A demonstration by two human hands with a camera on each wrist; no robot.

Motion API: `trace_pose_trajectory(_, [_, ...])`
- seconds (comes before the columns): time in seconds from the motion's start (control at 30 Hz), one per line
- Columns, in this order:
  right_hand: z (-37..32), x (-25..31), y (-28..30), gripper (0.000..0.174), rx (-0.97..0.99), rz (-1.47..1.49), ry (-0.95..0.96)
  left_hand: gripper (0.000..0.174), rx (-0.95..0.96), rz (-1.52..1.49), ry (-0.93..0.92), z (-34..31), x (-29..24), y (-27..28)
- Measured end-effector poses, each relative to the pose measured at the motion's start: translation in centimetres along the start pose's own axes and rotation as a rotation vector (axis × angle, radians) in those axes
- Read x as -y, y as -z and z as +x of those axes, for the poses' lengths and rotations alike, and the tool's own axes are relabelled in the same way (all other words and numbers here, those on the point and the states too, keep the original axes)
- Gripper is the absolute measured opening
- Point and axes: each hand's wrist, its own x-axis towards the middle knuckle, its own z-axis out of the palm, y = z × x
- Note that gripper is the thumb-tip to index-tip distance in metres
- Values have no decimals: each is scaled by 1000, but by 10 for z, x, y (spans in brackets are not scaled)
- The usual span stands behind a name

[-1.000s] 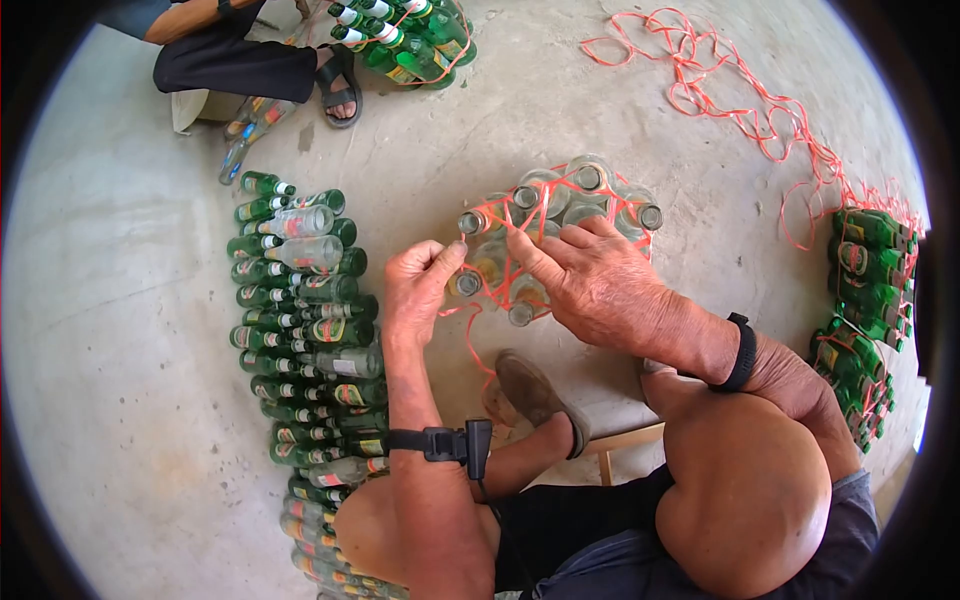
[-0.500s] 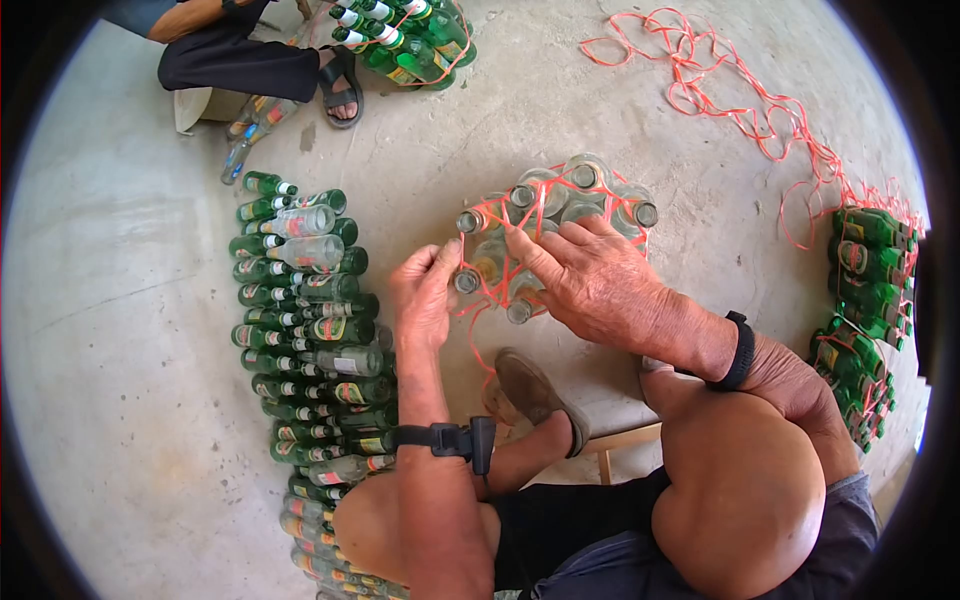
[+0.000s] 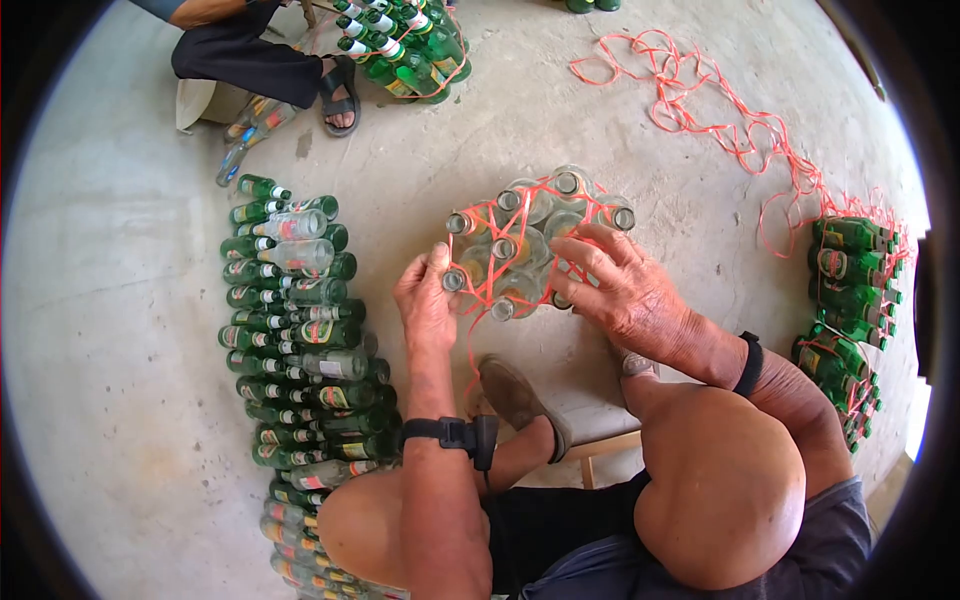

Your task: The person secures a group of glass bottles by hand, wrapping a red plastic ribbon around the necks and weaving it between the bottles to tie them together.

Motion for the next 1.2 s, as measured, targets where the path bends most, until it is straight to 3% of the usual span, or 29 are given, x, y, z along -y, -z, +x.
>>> trace_pose_trajectory(0.17, [14, -6, 1, 35, 78, -49, 73, 24, -6, -10, -14, 0, 4, 0])
trace_pose_trajectory(0.27, [19, -11, -6, 40, 219, -56, 92, 24, 2, -9, -6, 0, 4, 1])
trace_pose_trajectory(0.47, [26, -2, 2, 65, 236, -47, 42, 25, -17, -22, -11, -2, 4, -1])
trace_pose_trajectory(0.57, [25, 4, 1, 64, 178, -46, -3, 25, -8, -29, -11, 0, 7, 1])
trace_pose_trajectory(0.77, [28, 11, 7, 58, 325, -115, -67, 26, -21, 7, 8, -2, 3, -3])
trace_pose_trajectory(1.07, [37, 1, 9, 56, 454, -127, 29, 26, -21, -42, 8, -2, 4, -1])
trace_pose_trajectory(1.2, [34, 4, 9, 54, 404, -149, 21, 26, -15, -58, 7, -4, 5, 1])
